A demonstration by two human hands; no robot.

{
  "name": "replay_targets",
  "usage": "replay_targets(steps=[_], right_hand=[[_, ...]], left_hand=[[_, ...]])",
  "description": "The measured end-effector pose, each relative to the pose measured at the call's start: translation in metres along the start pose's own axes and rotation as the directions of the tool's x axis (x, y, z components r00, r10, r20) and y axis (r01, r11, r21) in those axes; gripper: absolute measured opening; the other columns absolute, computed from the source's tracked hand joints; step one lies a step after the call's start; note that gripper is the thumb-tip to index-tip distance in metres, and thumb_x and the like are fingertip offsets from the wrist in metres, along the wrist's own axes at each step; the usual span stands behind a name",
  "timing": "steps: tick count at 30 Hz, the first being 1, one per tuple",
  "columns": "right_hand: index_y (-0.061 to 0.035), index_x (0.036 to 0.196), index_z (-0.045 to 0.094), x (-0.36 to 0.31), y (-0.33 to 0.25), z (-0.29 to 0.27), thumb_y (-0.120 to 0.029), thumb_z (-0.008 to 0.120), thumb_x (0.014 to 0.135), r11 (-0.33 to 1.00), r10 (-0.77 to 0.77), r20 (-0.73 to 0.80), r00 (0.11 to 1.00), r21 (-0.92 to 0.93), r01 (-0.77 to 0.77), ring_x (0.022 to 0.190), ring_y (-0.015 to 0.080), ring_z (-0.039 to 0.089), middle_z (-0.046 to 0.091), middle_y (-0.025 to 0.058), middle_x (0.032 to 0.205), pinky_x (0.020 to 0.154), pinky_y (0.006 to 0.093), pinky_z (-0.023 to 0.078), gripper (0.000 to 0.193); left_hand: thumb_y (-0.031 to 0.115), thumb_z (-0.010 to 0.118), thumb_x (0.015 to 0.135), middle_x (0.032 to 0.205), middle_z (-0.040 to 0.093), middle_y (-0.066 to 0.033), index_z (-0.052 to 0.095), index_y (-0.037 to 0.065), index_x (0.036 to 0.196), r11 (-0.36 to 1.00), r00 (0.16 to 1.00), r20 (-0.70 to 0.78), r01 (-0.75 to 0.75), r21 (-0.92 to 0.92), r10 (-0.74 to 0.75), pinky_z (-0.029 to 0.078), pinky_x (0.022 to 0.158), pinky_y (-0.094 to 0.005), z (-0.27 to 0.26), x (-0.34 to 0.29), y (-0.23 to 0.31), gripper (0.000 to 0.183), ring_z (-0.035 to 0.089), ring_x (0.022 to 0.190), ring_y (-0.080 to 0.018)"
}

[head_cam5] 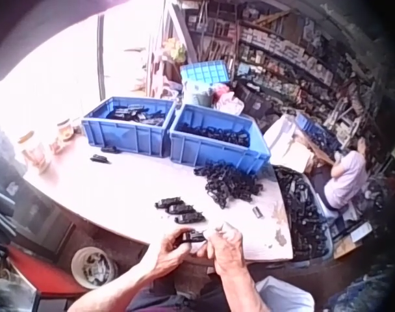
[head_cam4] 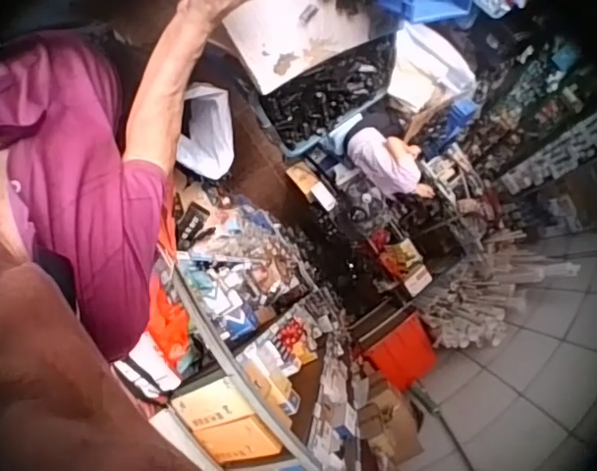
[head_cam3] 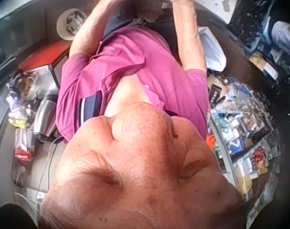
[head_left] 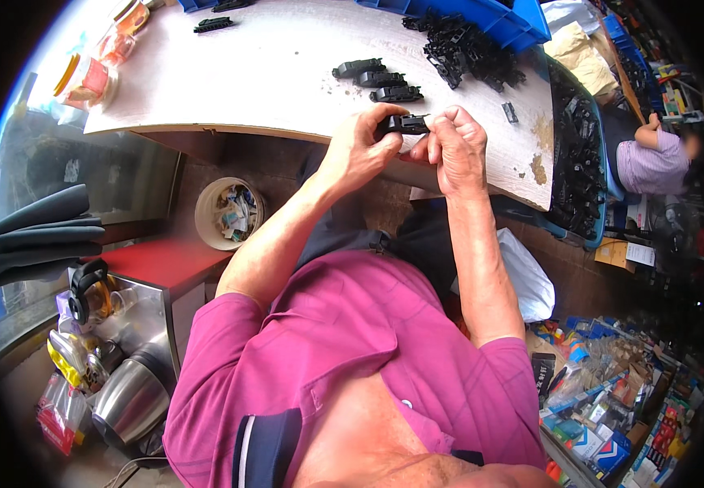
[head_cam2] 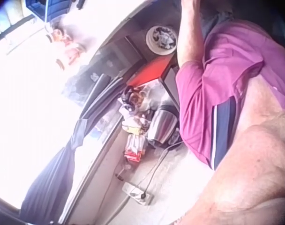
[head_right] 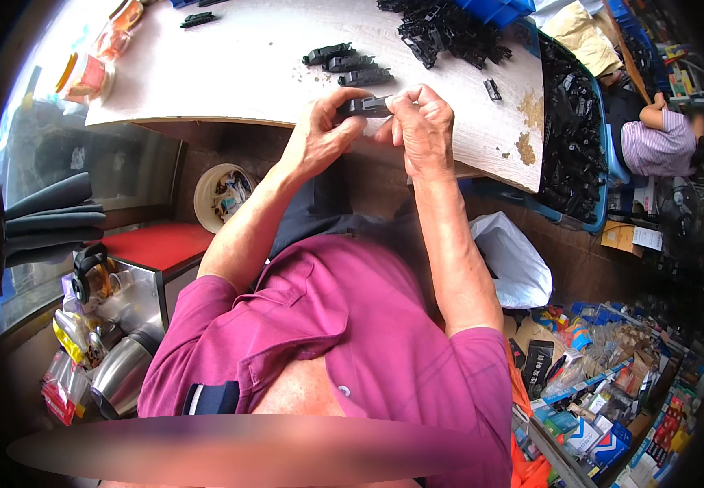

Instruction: The person assembles small plastic parts by hand on a workbench, taking them from storage bins and fitting them together.

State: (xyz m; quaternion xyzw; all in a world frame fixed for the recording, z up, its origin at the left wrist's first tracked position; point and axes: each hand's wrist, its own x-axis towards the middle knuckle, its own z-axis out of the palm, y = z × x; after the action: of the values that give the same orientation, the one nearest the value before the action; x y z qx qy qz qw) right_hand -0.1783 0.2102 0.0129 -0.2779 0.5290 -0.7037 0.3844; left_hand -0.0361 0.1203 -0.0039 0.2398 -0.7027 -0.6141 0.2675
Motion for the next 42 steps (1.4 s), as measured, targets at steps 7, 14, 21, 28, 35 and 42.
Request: replay_targets(steps=[7, 14, 21, 28, 35, 42], right_hand=[[-0.0068, 0.075, 0.055, -0.003, 0.002, 0.005, -0.008, 0.064, 0.085, 1.000, 0.020, -0.020, 1.000, 0.004, -0.020, 0.039, 0.0101, 0.049, 0.049, -0.0004, 0.050, 0.041, 0.0222, 0.040, 0.014], [-0.0086, 0.071, 0.056, -0.002, 0.004, 0.014, -0.005, 0.067, 0.081, 0.997, 0.028, -0.086, 0.996, -0.072, -0.034, 0.041, 0.0011, 0.036, 0.050, -0.0049, 0.055, 0.038, 0.0197, 0.026, 0.015], [-0.0060, 0.076, 0.056, -0.006, -0.001, 0.017, -0.011, 0.072, 0.081, 0.990, 0.133, -0.105, 0.985, -0.019, -0.136, 0.043, 0.0070, 0.049, 0.049, -0.0033, 0.053, 0.040, 0.0229, 0.045, 0.017], [-0.0038, 0.095, 0.054, 0.011, -0.028, -0.038, -0.014, 0.064, 0.086, 0.981, 0.124, -0.361, 0.924, -0.095, -0.169, 0.042, 0.0169, 0.059, 0.044, 0.0001, 0.045, 0.046, 0.0403, 0.058, 0.017], [-0.0045, 0.096, 0.056, 0.037, -0.050, -0.096, -0.014, 0.070, 0.082, 0.950, 0.105, -0.626, 0.773, -0.166, -0.263, 0.045, 0.0181, 0.058, 0.049, 0.0028, 0.053, 0.044, 0.0377, 0.056, 0.022], [-0.0065, 0.094, 0.063, 0.059, -0.044, -0.111, -0.017, 0.073, 0.079, 0.723, 0.095, -0.660, 0.746, -0.469, -0.507, 0.044, 0.0148, 0.053, 0.059, 0.0075, 0.071, 0.039, 0.0312, 0.049, 0.021]], left_hand=[[0.014, 0.060, 0.085, 0.072, 0.058, 0.0001, 0.060, 0.003, 0.117, 0.996, 0.993, -0.075, -0.093, 0.003, 0.093, 0.043, 0.053, -0.0232, 0.007, -0.001, 0.002, 0.034, 0.050, 0.058, -0.0056], [0.021, 0.063, 0.090, 0.068, 0.065, -0.0059, 0.067, 0.001, 0.095, 1.000, 0.972, -0.236, -0.011, -0.023, 0.006, 0.049, 0.059, -0.0273, 0.013, -0.002, 0.008, 0.021, 0.062, 0.065, -0.0114], [0.014, 0.062, 0.091, 0.075, 0.063, -0.0001, 0.066, 0.003, 0.091, 0.981, 0.937, -0.344, -0.006, -0.192, -0.062, 0.046, 0.065, -0.0241, 0.006, -0.002, 0.008, 0.012, 0.055, 0.071, -0.0069], [0.033, 0.061, 0.092, 0.082, 0.068, -0.0133, 0.065, 0.005, 0.098, 0.905, 0.814, -0.496, -0.083, 0.417, 0.304, 0.050, 0.070, -0.0364, -0.088, 0.055, -0.008, 0.029, 0.064, 0.073, -0.0244], [0.041, 0.055, 0.092, 0.094, 0.067, -0.0121, 0.067, 0.014, 0.097, 0.512, 0.880, -0.234, -0.012, 0.859, 0.413, 0.041, 0.089, -0.0460, -0.088, 0.085, -0.022, 0.030, 0.058, 0.098, -0.0346], [0.029, 0.062, 0.089, 0.091, 0.068, -0.0098, 0.071, 0.013, 0.097, 0.647, 0.803, -0.281, -0.163, 0.745, 0.525, 0.045, 0.084, -0.0420, -0.091, 0.083, -0.022, 0.019, 0.060, 0.090, -0.0324]])
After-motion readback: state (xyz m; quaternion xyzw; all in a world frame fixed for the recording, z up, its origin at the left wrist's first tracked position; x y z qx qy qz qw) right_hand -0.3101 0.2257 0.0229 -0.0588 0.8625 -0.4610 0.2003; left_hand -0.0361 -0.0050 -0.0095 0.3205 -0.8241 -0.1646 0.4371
